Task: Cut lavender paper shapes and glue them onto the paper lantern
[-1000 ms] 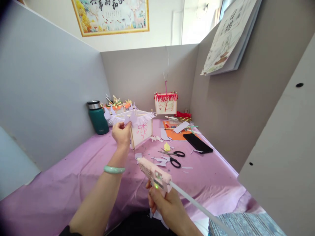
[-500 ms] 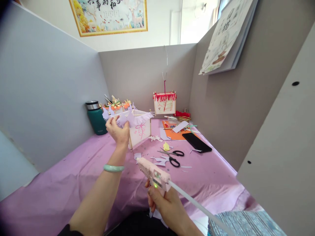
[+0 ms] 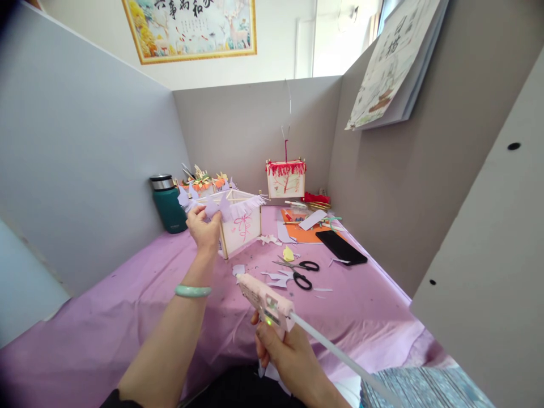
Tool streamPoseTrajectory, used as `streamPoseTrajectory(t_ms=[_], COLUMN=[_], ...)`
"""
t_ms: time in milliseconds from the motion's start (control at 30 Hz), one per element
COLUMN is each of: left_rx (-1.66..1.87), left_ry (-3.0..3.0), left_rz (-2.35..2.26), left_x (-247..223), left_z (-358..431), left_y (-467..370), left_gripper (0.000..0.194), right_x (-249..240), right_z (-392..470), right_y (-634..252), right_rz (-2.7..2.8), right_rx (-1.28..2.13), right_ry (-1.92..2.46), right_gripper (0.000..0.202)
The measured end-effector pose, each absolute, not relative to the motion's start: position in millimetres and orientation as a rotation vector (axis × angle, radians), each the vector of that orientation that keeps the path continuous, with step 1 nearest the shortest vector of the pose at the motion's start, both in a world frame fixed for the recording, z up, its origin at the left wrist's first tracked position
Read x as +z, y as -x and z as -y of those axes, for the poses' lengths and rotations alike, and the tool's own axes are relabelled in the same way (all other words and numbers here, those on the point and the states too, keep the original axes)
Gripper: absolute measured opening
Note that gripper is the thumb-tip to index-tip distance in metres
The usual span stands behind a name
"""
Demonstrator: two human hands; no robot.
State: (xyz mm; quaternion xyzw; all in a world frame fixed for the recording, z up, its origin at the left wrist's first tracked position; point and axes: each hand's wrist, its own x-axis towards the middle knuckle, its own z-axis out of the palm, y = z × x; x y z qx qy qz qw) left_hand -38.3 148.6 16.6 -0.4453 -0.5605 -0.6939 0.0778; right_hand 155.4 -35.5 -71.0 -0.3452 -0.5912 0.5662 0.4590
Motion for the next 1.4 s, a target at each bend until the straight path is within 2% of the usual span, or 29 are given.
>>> streamPoseTrajectory(t_ms=[100, 200, 267, 467, 633, 1100, 1200, 1233, 1333, 1400], left_rx=[-2.093, -2.086, -2.080, -1.948, -1.883, -1.930, -1.929, -1.929, -1.955, -1.973], left_ry=[1.364, 1.412, 1.409, 1.423, 1.440, 1.487, 1.517, 1.527, 1.483, 1.372], left_rz=[1.685, 1.654, 1.637, 1.703, 1.714, 1.597, 1.576, 1.564, 1.526, 1.578], left_x=[14.4, 12.2, 13.1, 23.5, 23.8, 19.0, 15.2, 12.5, -0.3, -11.4], left_z=[-147.4, -146.4, -146.4, -149.6, -151.0, -153.8, -151.3, -149.4, -140.0, -131.6], left_y=[41.5, 44.7, 45.8, 48.9, 53.1, 49.5, 52.2, 53.3, 55.8, 56.4], left_gripper=[0.008, 0.024, 0.028, 0.017, 0.015, 0.014, 0.008, 0.011, 0.041, 0.041], right_x=[-72.9, -74.8, -75.6, -77.6, -77.9, -74.9, -74.8, -74.7, -74.6, -74.7], right_z=[35.7, 35.3, 34.6, 33.3, 32.9, 33.3, 33.6, 33.7, 33.7, 33.5], right_y=[-154.9, -154.2, -154.2, -155.3, -156.2, -155.0, -155.4, -155.7, -156.0, -155.7], right_rz=[1.450, 1.444, 1.455, 1.463, 1.487, 1.484, 1.479, 1.482, 1.469, 1.444], right_rx=[1.394, 1.382, 1.373, 1.364, 1.351, 1.362, 1.359, 1.356, 1.355, 1.361], right_ry=[0.846, 0.832, 0.821, 0.819, 0.830, 0.861, 0.865, 0.861, 0.857, 0.868], right_gripper=[0.042, 0.042, 0.041, 0.041, 0.042, 0.044, 0.043, 0.043, 0.044, 0.045])
